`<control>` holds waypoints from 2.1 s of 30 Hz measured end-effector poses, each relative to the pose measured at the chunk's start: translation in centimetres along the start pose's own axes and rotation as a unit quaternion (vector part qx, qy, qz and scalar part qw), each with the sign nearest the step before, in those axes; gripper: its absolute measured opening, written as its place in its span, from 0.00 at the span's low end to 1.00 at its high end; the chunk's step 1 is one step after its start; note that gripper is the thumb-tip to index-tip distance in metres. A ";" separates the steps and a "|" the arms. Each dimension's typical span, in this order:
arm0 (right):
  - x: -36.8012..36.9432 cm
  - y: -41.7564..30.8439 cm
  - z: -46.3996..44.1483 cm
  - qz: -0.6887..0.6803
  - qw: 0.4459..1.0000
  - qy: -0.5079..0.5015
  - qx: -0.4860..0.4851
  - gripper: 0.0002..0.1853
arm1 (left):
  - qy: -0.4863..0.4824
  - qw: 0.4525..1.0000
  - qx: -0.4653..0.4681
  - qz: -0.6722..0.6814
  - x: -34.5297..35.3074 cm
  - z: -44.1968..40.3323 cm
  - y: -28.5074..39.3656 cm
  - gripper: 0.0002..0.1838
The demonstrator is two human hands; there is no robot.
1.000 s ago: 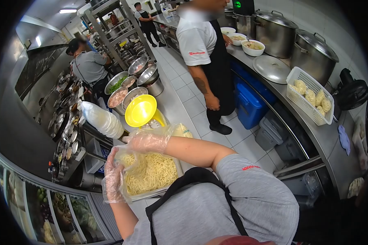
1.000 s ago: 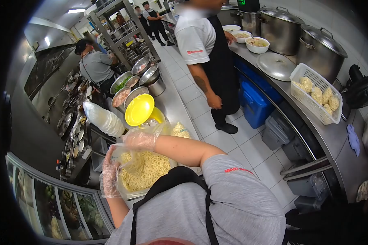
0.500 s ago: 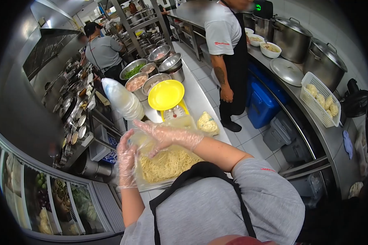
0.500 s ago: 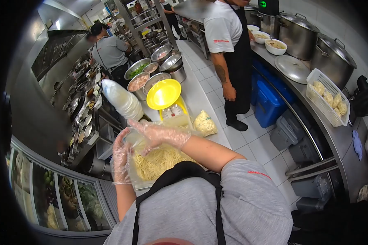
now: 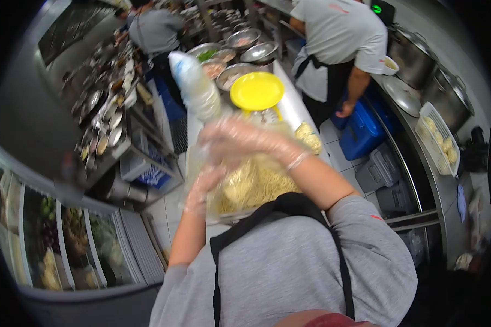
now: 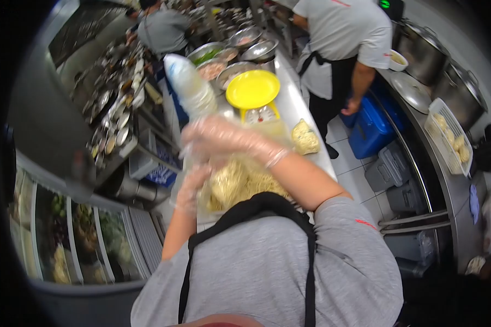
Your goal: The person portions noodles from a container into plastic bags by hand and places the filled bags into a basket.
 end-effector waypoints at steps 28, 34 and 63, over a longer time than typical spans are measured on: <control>-2.9 9.8 6.6 -0.293 0.912 0.131 0.257 0.21 | -0.078 0.991 -0.088 0.059 0.7 -3.2 1.3 0.28; -1.3 7.2 5.0 -0.136 0.968 0.137 0.161 0.14 | 0.094 0.954 0.020 -0.285 -1.4 -4.2 5.9 0.22; -5.8 4.0 3.1 0.070 0.992 0.092 -0.050 0.09 | -0.055 0.740 0.243 -0.624 -3.2 -5.0 7.9 0.23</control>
Point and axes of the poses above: each hand's wrist, its own z-axis away from the middle knuckle, its own x-axis out of the palm, y = z × x, the point moved 4 cm from there along -z, towards the middle knuckle, and after that the axes turned 11 degrees about y, right-handed, at the moved point
